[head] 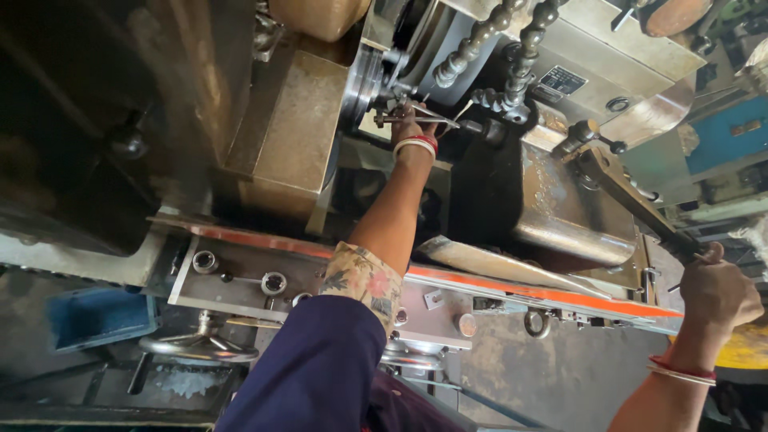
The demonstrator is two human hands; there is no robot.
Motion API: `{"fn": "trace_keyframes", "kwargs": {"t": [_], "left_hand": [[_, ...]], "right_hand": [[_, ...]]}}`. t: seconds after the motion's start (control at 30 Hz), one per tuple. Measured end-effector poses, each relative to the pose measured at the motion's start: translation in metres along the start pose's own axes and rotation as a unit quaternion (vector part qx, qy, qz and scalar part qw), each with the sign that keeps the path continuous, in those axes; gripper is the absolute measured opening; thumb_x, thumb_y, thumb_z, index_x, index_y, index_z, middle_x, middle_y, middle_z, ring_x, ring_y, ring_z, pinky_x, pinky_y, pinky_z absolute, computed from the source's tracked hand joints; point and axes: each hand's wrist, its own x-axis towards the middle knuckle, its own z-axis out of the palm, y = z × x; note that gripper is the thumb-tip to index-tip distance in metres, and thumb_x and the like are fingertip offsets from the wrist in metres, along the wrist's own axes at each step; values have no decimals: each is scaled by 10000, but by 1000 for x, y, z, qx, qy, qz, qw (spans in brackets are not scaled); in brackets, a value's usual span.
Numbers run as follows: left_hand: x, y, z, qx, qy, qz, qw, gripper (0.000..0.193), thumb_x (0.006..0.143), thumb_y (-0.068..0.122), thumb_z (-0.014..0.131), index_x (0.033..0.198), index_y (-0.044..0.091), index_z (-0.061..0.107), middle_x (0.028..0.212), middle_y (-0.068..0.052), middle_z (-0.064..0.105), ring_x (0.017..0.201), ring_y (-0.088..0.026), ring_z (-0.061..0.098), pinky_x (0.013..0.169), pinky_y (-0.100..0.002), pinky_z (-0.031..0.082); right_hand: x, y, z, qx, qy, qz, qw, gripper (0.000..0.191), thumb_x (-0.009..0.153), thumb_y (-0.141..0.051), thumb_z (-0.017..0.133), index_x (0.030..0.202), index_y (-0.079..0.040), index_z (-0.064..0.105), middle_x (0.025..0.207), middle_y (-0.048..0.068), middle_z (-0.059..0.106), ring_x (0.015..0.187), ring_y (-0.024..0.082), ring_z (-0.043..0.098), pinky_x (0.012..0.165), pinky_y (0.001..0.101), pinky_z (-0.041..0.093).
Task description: The person repeatedly picks small metal rods from a green tray, inserts each rod into a machine, and pulls a lever to process it. The person then removes the processed rod and places it into a blue tray. This cycle repeats throughout the clip.
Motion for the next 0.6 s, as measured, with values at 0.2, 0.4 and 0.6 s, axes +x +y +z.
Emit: {"fn": "trace_keyframes", "kwargs": {"t": [0.2, 0.4, 0.6], "left_hand": [[-7, 2, 9, -13, -4, -11, 1000, 275, 975, 153, 639, 1248, 164, 614, 1149, -73, 694, 1106, -245, 674, 889, -573, 555], [-8, -1, 2, 39, -10, 2, 999, 276, 1019, 221, 628, 1253, 75, 606, 1098, -95, 685, 1071, -260, 663, 903, -550, 590], [-13, -2, -10, 140, 47, -69, 987, 300, 1043, 375, 559, 1136, 94, 607, 991, -93, 684, 929, -253, 670, 681, -471, 555]], "right_hand": [[-33, -3, -13, -21, -13, 3, 1000, 843, 1196, -570, 227, 973, 9, 799, 990, 312, 755, 957, 496, 708, 774, 542, 497], [-36, 12, -15, 124, 90, -145, 978, 562, 1208, -457, 401, 1171, 38, 665, 1323, 313, 615, 1391, 512, 418, 1061, 618, 376], [-80, -18, -49, 289, 260, -188, 902, 577, 1149, -476, 441, 1361, 42, 585, 1314, 282, 567, 1283, 419, 472, 1047, 672, 371]]}}
